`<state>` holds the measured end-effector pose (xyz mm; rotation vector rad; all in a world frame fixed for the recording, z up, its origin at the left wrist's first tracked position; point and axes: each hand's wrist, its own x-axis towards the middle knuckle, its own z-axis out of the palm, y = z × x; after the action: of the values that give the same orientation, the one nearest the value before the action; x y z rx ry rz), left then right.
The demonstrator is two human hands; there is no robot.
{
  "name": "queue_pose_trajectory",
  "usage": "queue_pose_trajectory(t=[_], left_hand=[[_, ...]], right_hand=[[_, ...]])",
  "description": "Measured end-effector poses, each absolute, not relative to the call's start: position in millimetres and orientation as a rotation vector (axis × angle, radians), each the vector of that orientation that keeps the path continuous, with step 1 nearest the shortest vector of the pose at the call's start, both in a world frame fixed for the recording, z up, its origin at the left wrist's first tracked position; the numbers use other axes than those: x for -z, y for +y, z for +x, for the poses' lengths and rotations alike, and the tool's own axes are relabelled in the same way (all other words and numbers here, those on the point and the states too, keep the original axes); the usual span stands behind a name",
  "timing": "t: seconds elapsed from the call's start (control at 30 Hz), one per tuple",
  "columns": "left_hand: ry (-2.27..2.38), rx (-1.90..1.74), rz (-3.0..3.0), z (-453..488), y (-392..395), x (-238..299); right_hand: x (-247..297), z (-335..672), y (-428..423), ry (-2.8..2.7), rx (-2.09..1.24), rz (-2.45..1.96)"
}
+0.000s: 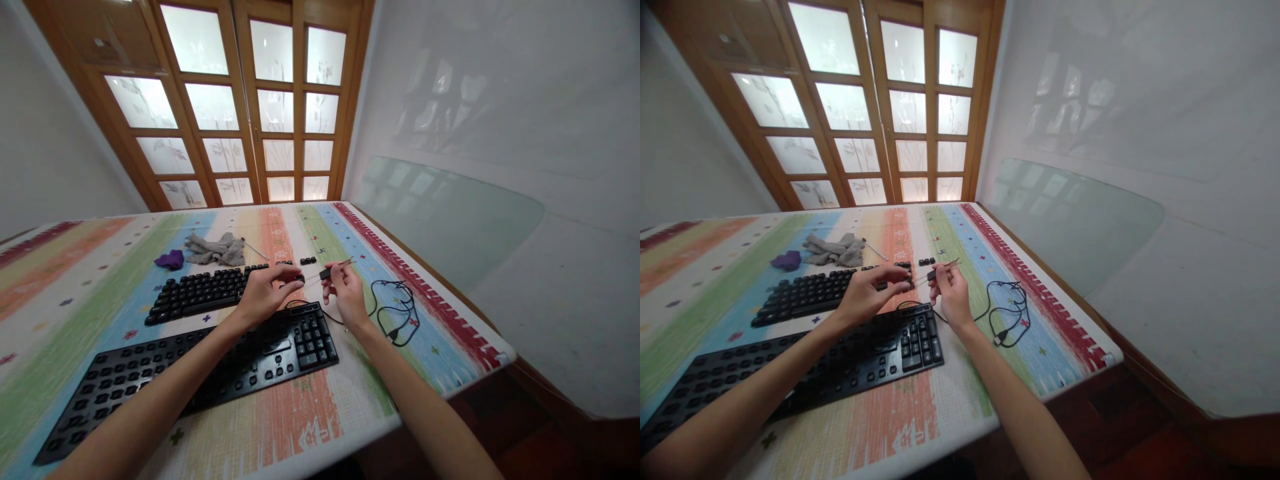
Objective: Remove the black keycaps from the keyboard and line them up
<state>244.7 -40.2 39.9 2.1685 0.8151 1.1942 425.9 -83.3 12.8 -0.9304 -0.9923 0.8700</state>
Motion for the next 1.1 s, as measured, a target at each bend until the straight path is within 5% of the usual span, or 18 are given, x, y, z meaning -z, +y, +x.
queue_pose_trajectory(t=[0.23, 0.63, 1.1], left_hand=[[0.879, -1.316, 2.274, 267, -4, -34], [1.063, -0.507, 2.736, 307, 51, 4], [1.117, -0.699, 2.675, 305, 61, 11]], right_hand=[[-13, 431, -80, -0.870, -0.804, -0.956], [-16, 435, -78, -0.797, -0.798, -0.912], [-20, 438, -80, -0.799, -0.795, -0.902]])
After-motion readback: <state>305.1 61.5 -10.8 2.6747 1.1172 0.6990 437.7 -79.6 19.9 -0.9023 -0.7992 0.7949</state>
